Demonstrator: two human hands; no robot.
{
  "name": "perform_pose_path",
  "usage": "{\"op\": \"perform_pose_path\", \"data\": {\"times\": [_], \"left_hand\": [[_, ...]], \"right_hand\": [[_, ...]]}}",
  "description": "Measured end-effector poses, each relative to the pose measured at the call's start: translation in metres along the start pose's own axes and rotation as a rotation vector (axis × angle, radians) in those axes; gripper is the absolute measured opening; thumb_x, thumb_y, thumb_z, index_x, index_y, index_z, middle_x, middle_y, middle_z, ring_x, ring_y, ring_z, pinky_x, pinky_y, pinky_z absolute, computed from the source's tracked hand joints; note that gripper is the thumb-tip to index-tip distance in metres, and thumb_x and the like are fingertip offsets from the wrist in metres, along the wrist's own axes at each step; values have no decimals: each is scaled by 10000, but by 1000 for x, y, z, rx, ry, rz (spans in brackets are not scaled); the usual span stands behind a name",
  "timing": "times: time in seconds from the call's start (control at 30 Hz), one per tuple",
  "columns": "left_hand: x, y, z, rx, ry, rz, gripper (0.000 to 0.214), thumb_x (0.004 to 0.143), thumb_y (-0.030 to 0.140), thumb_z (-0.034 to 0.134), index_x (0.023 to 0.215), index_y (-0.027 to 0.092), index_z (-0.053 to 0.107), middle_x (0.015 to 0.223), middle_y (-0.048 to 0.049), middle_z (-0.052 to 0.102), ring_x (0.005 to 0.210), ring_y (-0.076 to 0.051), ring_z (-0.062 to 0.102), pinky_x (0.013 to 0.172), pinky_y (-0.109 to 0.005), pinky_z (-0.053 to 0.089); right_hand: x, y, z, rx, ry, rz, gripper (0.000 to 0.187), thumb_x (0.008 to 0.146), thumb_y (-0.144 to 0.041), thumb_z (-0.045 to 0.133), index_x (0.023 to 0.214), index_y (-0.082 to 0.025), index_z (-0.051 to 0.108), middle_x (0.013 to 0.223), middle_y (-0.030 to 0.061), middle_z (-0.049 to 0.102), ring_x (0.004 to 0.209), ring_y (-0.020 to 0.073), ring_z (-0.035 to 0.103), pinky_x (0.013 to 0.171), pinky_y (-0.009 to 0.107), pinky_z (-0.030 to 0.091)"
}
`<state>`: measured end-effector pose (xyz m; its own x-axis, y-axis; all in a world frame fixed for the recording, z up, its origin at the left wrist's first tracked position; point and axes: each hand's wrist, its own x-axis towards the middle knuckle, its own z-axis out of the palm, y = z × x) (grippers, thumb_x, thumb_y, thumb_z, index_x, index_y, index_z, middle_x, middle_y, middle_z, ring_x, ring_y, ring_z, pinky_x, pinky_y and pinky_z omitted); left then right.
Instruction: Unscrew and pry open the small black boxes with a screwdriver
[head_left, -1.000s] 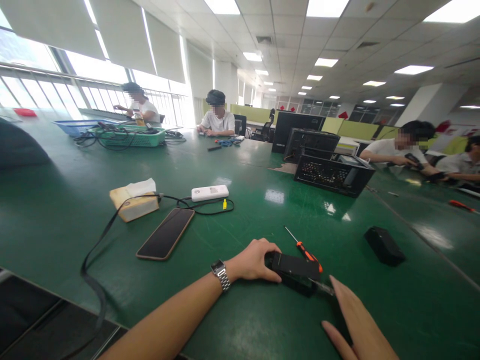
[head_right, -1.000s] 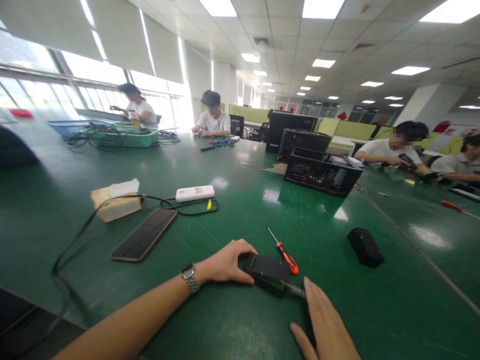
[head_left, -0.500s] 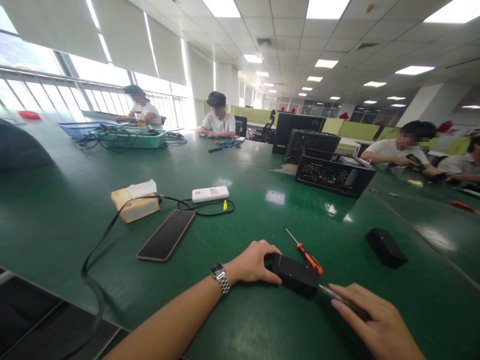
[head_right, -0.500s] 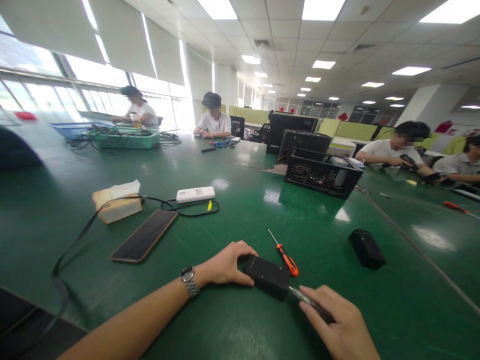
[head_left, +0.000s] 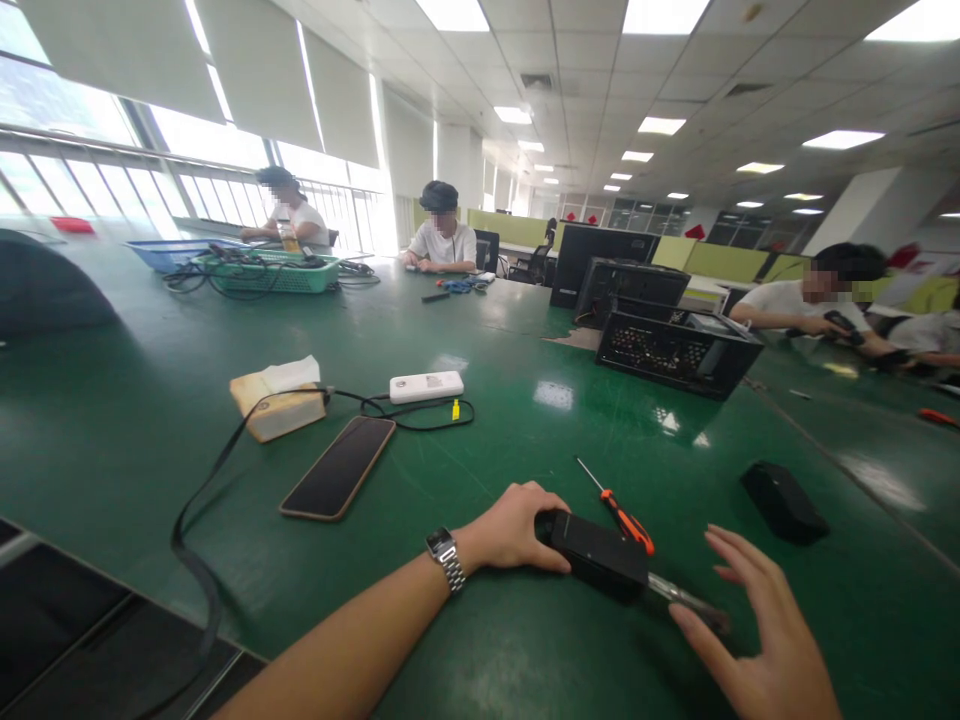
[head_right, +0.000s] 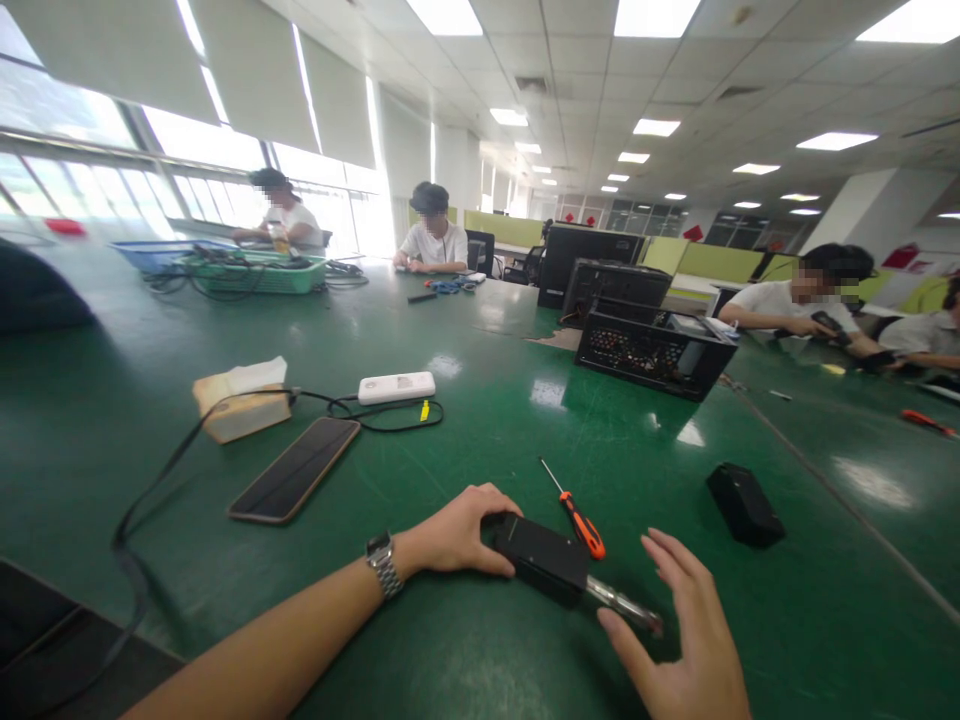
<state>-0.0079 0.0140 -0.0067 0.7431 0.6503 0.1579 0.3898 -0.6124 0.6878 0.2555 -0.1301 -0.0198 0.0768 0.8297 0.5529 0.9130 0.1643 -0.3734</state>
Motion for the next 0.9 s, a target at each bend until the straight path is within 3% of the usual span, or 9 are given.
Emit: {"op": "perform_pose_path", "data": {"times": [0.1, 0.2, 0.4, 0.7, 0.9], "left_hand": [[0, 1, -1, 1, -4, 4, 551, 604, 479, 819, 1057, 199, 678, 967, -50, 642, 913, -239, 576, 828, -305, 426], [1, 1, -2, 11, -5, -2, 533, 612, 471, 814, 1046, 190, 681, 956, -50, 647, 888, -232, 583, 796, -291, 434], [0, 1, -2, 27, -5, -12, 527, 608, 474, 817, 1033, 191, 691, 950, -49, 648, 871, -227, 581, 770, -282, 437], [1, -1, 0, 26, 2, -12, 542, 601, 486, 818, 1033, 184, 694, 948, -47, 650, 861, -219, 583, 756, -271, 435], [1, -1, 0, 8, -8, 8, 484, 613, 476, 816, 984, 188, 700, 926, -32, 664, 861, -213, 587, 767, -263, 436]], "right_hand": [[-4, -1, 2, -97, -69, -192, 652, 837, -490, 561, 1403, -230, 366, 1398, 132, 468, 1220, 342, 505, 942, 482, 496], [-6, -2, 8, -145, -132, -278, 576, 887, -428, 508, 1406, -220, 369, 1359, 121, 521, 1193, 305, 544, 930, 439, 521], [-5, -3, 14, -163, -120, -258, 456, 919, -384, 461, 1341, -212, 448, 1312, 104, 565, 1153, 260, 586, 893, 395, 558], [-8, 0, 18, -124, -167, -214, 419, 934, -375, 441, 1316, -205, 466, 1233, 96, 622, 1101, 228, 615, 885, 356, 555], [-9, 0, 25, -69, -235, -126, 336, 958, -428, 385, 1109, -213, 594, 987, 79, 712, 864, 215, 681, 741, 331, 576]]}}
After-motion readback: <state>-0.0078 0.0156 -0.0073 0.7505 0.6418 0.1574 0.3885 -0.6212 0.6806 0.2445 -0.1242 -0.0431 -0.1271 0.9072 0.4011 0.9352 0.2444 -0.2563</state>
